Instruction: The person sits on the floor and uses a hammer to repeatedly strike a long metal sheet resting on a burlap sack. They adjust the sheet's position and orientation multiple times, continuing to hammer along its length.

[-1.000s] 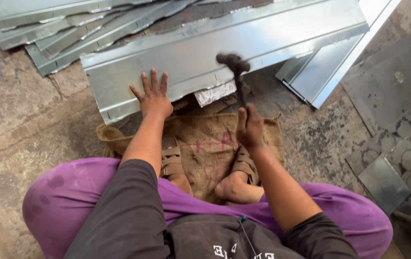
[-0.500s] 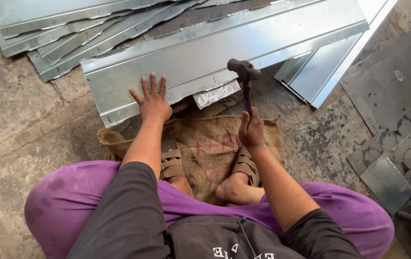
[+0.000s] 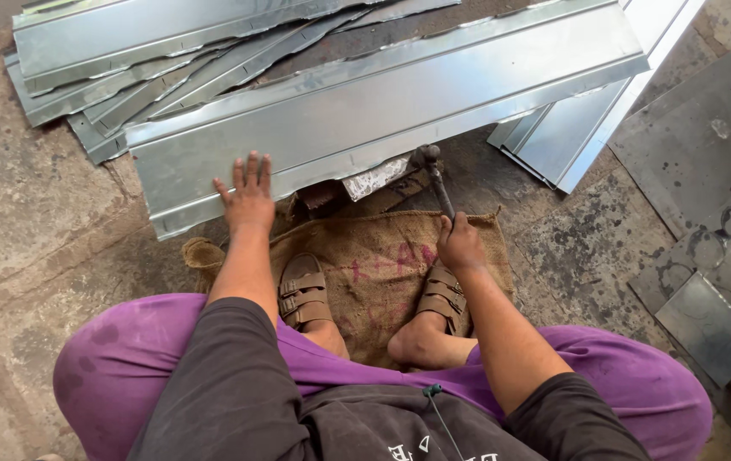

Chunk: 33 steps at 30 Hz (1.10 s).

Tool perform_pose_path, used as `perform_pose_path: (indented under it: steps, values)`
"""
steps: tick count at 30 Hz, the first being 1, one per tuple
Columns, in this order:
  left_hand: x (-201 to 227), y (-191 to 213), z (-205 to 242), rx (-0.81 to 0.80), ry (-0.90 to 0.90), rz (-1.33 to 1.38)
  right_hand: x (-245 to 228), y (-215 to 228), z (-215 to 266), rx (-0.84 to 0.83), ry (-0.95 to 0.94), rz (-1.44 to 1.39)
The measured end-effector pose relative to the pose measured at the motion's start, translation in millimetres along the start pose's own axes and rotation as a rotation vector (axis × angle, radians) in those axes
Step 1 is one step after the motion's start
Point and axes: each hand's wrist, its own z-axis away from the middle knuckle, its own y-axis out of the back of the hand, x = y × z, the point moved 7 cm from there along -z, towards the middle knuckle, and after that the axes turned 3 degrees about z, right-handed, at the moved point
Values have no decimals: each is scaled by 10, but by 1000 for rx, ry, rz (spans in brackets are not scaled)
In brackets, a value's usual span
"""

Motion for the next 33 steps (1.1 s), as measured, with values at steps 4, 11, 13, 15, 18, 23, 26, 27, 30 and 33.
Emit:
perform_pose_path:
  steps: [4,11,13,15,18,23,26,27,30,33]
  values:
    - [-292,162,178,43,97,44,35,-13,7,-16,-33,37]
    - [4,651,403,-335,201,78,-28,20,-69,-73,-42,-38]
    - [444,674,309,-339,11,-51,21,5,-34,-81,-50,-131]
    - [819,642,180,-211,-237,-195,46,38,-25,-9,-34,-162]
    - [978,525,-28,82,-372,-220,50,34,-95,48,-35,-232]
    - [746,98,-225,20,-358,-127,145,297,-40,236,22,-146]
    - [584,13,-155,11,-341,-127,207,351,-50,175,-120,-79]
    - [517,0,-110,14,-333,-114,185,371,-37,190,-105,-73]
    - [326,86,14,10,-291,-121,91,340,-54,129,-130,-6]
    - [152,250,189,-39,-203,-117,64,312,-138,36,-181,51]
